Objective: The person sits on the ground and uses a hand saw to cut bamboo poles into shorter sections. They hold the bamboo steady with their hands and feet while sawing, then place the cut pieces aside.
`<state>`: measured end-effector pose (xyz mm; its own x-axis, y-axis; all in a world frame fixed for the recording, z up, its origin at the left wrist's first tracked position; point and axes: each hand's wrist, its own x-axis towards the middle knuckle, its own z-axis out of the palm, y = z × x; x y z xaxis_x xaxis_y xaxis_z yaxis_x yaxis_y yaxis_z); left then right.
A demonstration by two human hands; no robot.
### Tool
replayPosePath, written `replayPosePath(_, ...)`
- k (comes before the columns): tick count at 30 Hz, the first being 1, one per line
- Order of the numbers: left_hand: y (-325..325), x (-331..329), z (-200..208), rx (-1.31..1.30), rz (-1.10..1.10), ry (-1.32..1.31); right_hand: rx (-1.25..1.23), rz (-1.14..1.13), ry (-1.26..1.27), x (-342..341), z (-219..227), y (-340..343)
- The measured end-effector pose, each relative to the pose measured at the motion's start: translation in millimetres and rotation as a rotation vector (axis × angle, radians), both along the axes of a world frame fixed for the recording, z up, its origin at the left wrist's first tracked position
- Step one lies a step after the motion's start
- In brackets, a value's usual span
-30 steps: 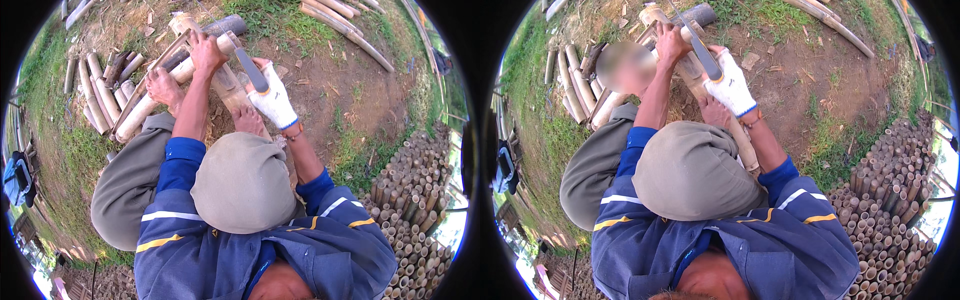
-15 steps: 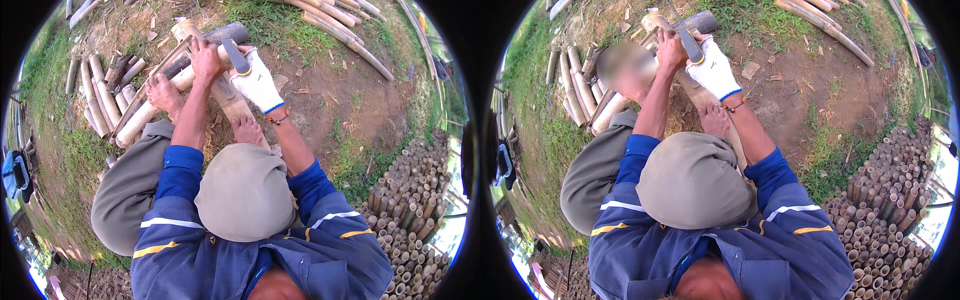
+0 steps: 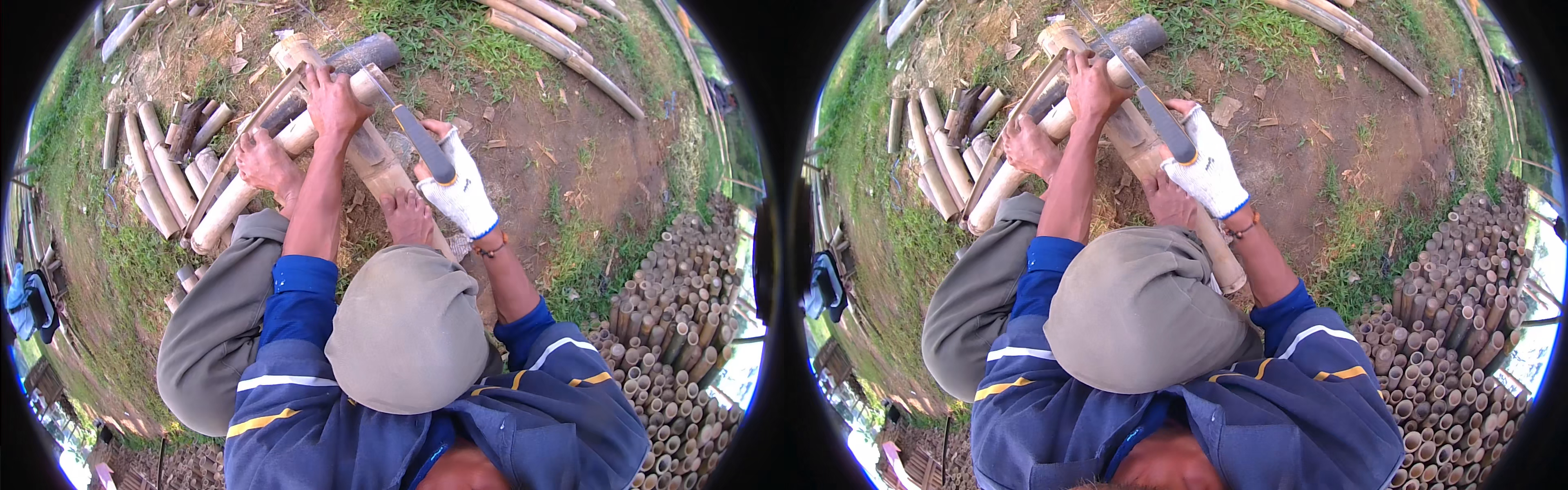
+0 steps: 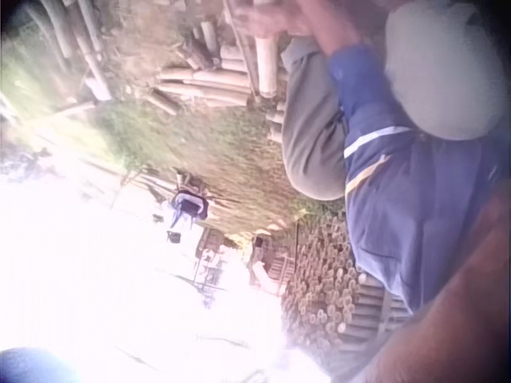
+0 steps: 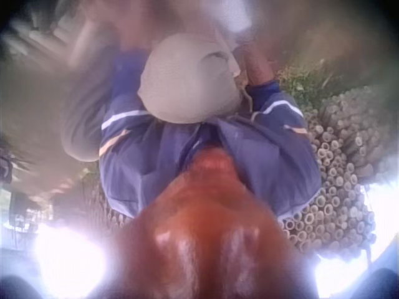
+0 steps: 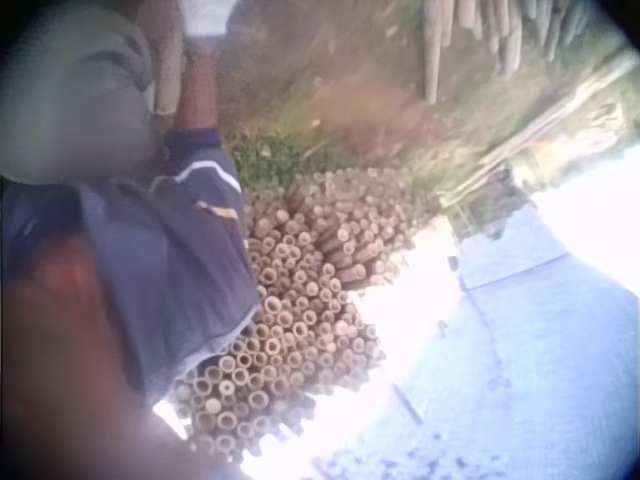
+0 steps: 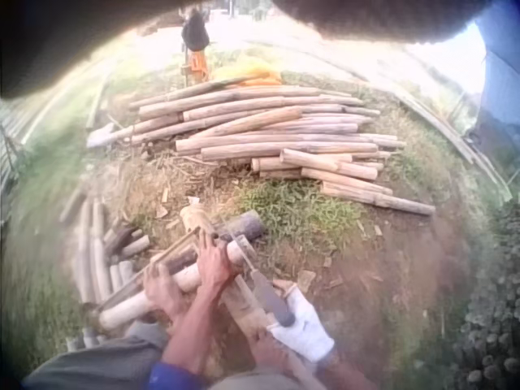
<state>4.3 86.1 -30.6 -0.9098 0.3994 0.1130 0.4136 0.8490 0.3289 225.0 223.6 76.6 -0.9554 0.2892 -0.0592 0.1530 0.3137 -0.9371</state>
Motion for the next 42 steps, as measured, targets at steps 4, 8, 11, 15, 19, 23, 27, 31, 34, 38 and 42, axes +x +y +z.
replayPosePath(4, -1, -3, 5, 0.012, 0.009, -0.026, 0.099, -0.008, 0.156, -47, -7, -9)
replayPosePath(8, -2, -23, 5, -0.058, -0.007, -0.02, 0.093, 0.024, 0.023, 39, 16, -2)
replayPosePath(11, -8, -13, 7, -0.075, 0.011, -0.072, 0.37, 0.052, -0.116, 147, 42, -2)
replayPosePath(15, -7, -9, 8, -0.071, 0.027, -0.057, 0.368, 0.031, -0.103, 138, 2, 2)
replayPosePath(19, 6, -1, 10, 0.001, -0.007, -0.033, 0.147, 0.024, 0.193, -15, -27, 3)
replayPosePath(23, 0, 4, 9, 0.005, 0.018, -0.031, -0.047, 0.093, 0.074, -40, -33, 24)
replayPosePath(27, -5, -5, -1, 0.025, 0.035, 0.005, 0.13, 0.132, -0.012, -79, 7, 7)
replayPosePath(31, -3, -9, -13, 0.03, 0.034, 0.011, 0.076, 0.157, 0.066, -122, 32, 2)
replayPosePath(34, 6, -11, -6, 0.035, 0.025, -0.003, 0.121, 0.101, 0.135, -70, 10, -1)
replayPosePath(38, -6, -6, 0, -0.01, 0.024, -0.064, 0.151, 0.065, -0.041, 64, 41, -1)
replayPosePath(42, -5, 1, 0, -0.028, 0.079, -0.044, 0.382, 0.13, -0.143, 165, 45, 9)
